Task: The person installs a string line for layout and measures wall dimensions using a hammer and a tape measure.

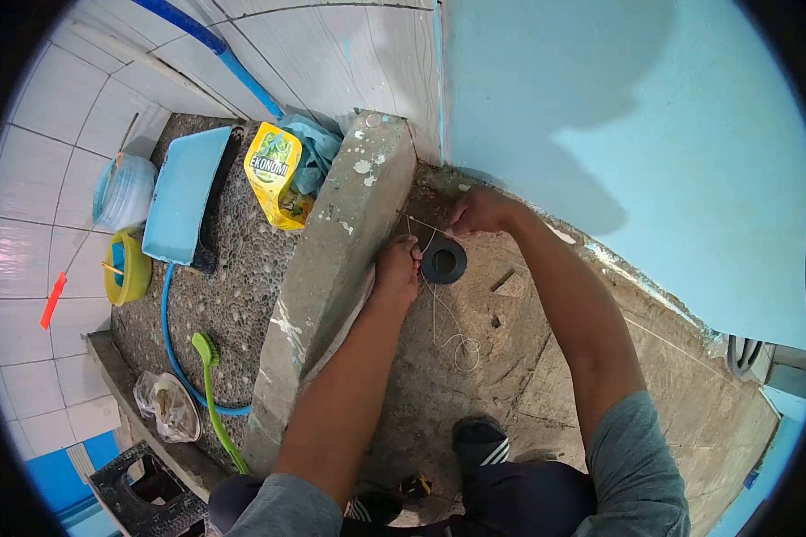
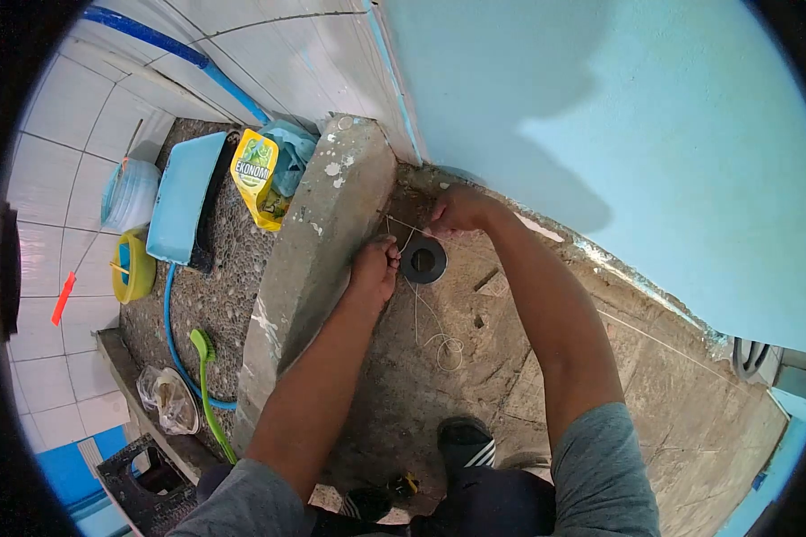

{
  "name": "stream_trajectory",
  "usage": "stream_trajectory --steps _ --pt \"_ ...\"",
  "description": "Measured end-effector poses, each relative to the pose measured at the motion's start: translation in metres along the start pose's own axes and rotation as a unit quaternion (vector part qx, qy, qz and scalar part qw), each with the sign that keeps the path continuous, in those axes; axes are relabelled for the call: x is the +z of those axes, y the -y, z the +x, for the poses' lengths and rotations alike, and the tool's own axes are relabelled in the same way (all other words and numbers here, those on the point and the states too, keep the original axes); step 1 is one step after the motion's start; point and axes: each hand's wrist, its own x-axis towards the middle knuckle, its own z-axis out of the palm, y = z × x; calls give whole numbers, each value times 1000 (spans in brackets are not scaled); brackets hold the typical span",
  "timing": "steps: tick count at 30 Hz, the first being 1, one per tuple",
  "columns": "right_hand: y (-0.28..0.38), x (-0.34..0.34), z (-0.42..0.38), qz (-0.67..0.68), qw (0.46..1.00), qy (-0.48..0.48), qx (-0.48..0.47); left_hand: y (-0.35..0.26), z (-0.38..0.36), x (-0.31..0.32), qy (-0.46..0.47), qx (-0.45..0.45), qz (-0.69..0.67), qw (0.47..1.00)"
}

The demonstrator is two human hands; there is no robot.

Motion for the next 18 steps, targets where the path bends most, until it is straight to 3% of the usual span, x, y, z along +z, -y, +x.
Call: stream_trajectory --steps 5,8,11,14,16,18 --pt "8 10 19 -50 995 73 53 -1 0 -2 6 -3 3 1000" --pt "20 7 15 -114 988 105 23 -1 -1 1 -9 -1 -16 1000" --pt "5 -4 10 -113 990 -8 -85 -4 -5 1 10 -5 0 1000" --pt "7 -21 -32 -360 883 -264 -143 3 5 -4 -3 -9 -10 1000" --pt "40 -21 -81 -283 853 -430 -91 1 1 -1 -6 -8 -8 1000" --pt "68 -20 -129 -189 796 -564 -110 1 1 -1 -4 -8 -11 1000"
